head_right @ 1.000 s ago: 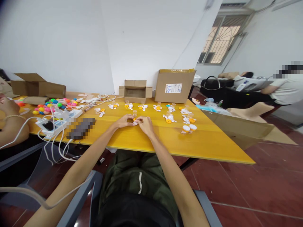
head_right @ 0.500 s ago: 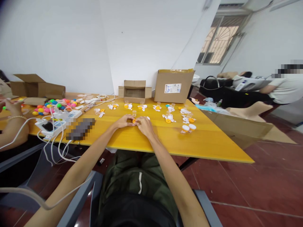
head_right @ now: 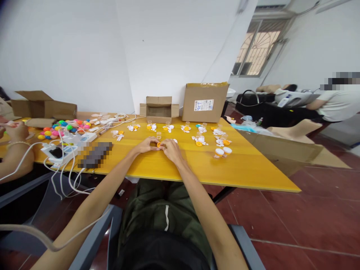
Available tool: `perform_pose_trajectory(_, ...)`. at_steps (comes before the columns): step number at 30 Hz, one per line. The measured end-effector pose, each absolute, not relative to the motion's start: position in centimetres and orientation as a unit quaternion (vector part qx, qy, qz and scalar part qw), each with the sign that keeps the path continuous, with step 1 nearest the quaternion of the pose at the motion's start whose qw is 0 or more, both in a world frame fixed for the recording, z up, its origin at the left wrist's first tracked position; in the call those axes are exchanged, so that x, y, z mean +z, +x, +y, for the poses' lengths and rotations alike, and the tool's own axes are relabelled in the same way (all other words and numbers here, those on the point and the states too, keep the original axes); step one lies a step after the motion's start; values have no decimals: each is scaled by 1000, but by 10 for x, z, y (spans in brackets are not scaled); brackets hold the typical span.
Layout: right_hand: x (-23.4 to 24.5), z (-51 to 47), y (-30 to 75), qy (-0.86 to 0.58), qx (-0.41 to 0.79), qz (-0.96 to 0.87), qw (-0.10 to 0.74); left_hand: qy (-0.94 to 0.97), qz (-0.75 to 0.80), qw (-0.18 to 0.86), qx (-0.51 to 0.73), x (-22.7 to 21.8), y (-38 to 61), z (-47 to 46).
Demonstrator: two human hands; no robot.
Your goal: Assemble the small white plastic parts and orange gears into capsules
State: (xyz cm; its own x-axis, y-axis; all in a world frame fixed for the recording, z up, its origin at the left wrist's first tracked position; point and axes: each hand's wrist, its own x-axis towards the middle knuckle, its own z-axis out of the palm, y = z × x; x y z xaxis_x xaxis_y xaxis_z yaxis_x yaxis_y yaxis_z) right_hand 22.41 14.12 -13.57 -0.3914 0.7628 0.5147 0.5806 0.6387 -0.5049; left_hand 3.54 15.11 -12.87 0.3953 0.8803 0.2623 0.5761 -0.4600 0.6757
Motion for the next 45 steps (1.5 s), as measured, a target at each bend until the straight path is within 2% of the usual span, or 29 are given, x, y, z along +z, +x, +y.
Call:
perform_pose_trajectory(22,-131,139,225,-423,138,-820,361,801,455,250,299,-126,36,149)
perform_pose_trajectory(35,-129,142,225,-417,219,-784,404,792,453,267,309,-128,35,151)
perform_pose_trajectory(42,-131,141,223,-415,212,-789,402,789,449,273,319,-128,35,151)
perform_pose_trajectory(45,-131,144,224,-422,196,-775,428,788,450,273,320,-129,35,151)
